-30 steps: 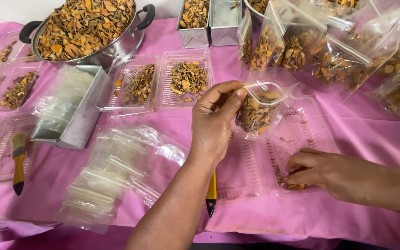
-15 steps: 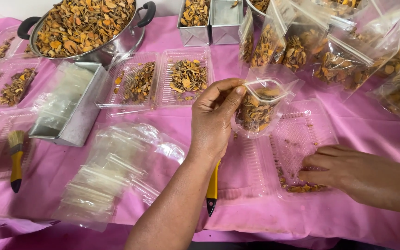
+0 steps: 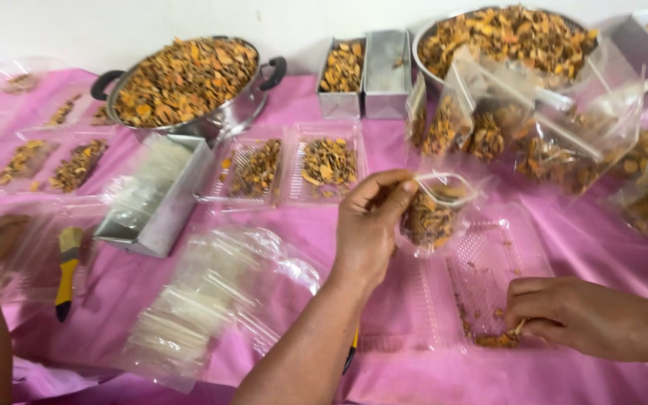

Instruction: The person sorts dried material by hand, placing it into plastic bags and containers on a table.

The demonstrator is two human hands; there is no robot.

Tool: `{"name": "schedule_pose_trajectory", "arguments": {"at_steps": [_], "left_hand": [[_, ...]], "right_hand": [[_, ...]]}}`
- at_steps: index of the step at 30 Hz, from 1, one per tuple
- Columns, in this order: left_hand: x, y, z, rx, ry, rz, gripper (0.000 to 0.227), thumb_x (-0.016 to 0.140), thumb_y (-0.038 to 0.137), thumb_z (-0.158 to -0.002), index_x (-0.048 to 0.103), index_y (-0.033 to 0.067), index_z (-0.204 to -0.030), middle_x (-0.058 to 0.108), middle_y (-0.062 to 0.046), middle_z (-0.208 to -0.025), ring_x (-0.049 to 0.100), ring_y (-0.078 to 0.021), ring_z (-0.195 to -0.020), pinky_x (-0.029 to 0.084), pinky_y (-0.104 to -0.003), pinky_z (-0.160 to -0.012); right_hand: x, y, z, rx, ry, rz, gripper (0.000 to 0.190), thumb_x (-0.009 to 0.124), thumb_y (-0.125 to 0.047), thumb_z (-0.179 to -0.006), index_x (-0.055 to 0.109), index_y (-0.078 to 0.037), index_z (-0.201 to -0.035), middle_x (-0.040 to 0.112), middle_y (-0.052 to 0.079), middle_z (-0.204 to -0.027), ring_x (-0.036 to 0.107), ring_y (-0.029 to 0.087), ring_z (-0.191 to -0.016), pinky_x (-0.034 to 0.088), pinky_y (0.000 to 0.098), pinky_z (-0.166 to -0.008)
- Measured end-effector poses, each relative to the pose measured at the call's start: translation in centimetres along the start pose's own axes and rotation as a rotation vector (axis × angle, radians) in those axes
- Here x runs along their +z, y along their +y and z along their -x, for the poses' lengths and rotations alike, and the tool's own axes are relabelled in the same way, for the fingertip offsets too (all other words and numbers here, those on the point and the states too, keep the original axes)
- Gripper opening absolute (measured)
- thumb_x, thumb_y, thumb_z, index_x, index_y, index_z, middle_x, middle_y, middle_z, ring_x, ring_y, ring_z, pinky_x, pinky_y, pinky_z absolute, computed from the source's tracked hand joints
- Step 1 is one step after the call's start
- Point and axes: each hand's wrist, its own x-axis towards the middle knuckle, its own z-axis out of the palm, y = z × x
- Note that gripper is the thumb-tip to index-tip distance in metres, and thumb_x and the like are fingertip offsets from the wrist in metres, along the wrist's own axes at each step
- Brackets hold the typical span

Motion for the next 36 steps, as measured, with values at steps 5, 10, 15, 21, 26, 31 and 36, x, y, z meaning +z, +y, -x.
{"name": "schedule_pose_trajectory", "arguments": {"at_steps": [5,10,15,21,26,31,36], "left_hand": [[0.5,0.2,-0.1,-0.017,-0.011,0.023,0.02,0.074,0.008,-0.09,0.076,0.0088,-0.109,0.074,-0.007,-0.108,0.067,-0.0206,-0.105,0.06,-0.036,-0.097],[1.0,-0.5,0.3,0.001,-0.036,0.002,0.014,0.074,0.008,-0.092,0.077,0.009,-0.106,0.075,-0.006,-0.1,0.068,-0.0167,-0.095,0.06,-0.028,-0.084],[0.9,-1.3,0.2,-0.014,-0.087,0.127,0.016,0.075,0.005,-0.091,0.076,0.0062,-0.106,0.074,-0.007,-0.098,0.067,-0.0183,-0.095,0.06,-0.03,-0.09],[1.1,-2.0,0.0,0.003,-0.109,0.18,0.013,0.074,0.002,-0.092,0.076,0.006,-0.104,0.074,-0.004,-0.093,0.068,-0.0132,-0.088,0.058,-0.025,-0.084],[0.9,-2.1,0.0,0.021,-0.115,0.204,0.014,0.075,0.003,-0.092,0.077,0.0074,-0.105,0.074,-0.004,-0.095,0.068,-0.0138,-0.088,0.058,-0.027,-0.083],[0.4,-2.1,0.2,0.041,-0.163,0.212,0.016,0.074,0.003,-0.094,0.076,0.0081,-0.108,0.075,-0.003,-0.097,0.068,-0.0146,-0.089,0.058,-0.027,-0.082],[0.5,-3.1,0.0,0.087,-0.189,0.151,0.013,0.075,0.003,-0.092,0.077,0.0082,-0.104,0.076,-0.004,-0.096,0.07,-0.014,-0.09,0.057,-0.027,-0.086]], "right_hand": [[-5.1,-1.7,1.2,-0.237,0.474,-0.178,0.011,0.081,-0.023,-0.081,0.091,-0.021,-0.085,0.09,-0.007,-0.081,0.087,0.006,-0.071,0.076,0.0223,-0.07],[-9.3,-10.6,2.1,-0.38,1.003,-0.373,0.01,0.073,0.001,-0.087,0.074,0.0,-0.097,0.075,0.01,-0.083,0.068,0.014,-0.075,0.054,0.0222,-0.07],[-10.8,-15.0,0.3,-0.278,1.016,0.044,0.011,0.069,-0.008,-0.095,0.077,-0.005,-0.102,0.077,0.01,-0.096,0.074,0.02,-0.084,0.067,0.0288,-0.078],[-10.5,-13.7,-0.6,-0.432,0.945,0.321,0.036,0.057,-0.001,-0.093,0.076,-0.013,-0.12,0.078,0.007,-0.115,0.071,0.022,-0.112,0.046,0.0433,-0.119],[-10.1,-13.9,0.4,-0.407,0.986,0.378,0.029,0.062,-0.008,-0.094,0.077,-0.011,-0.119,0.078,0.009,-0.114,0.073,0.025,-0.109,0.055,0.0446,-0.104],[-9.6,-12.4,0.4,-0.505,0.943,0.469,0.031,0.075,-0.021,-0.084,0.077,-0.01,-0.113,0.08,0.004,-0.104,0.07,0.025,-0.102,0.053,0.0438,-0.1],[-9.6,-11.2,-0.5,-0.324,0.729,0.385,0.033,0.066,-0.032,-0.09,0.078,-0.021,-0.119,0.078,-0.001,-0.107,0.059,0.022,-0.126,0.055,0.0522,-0.093]]}}
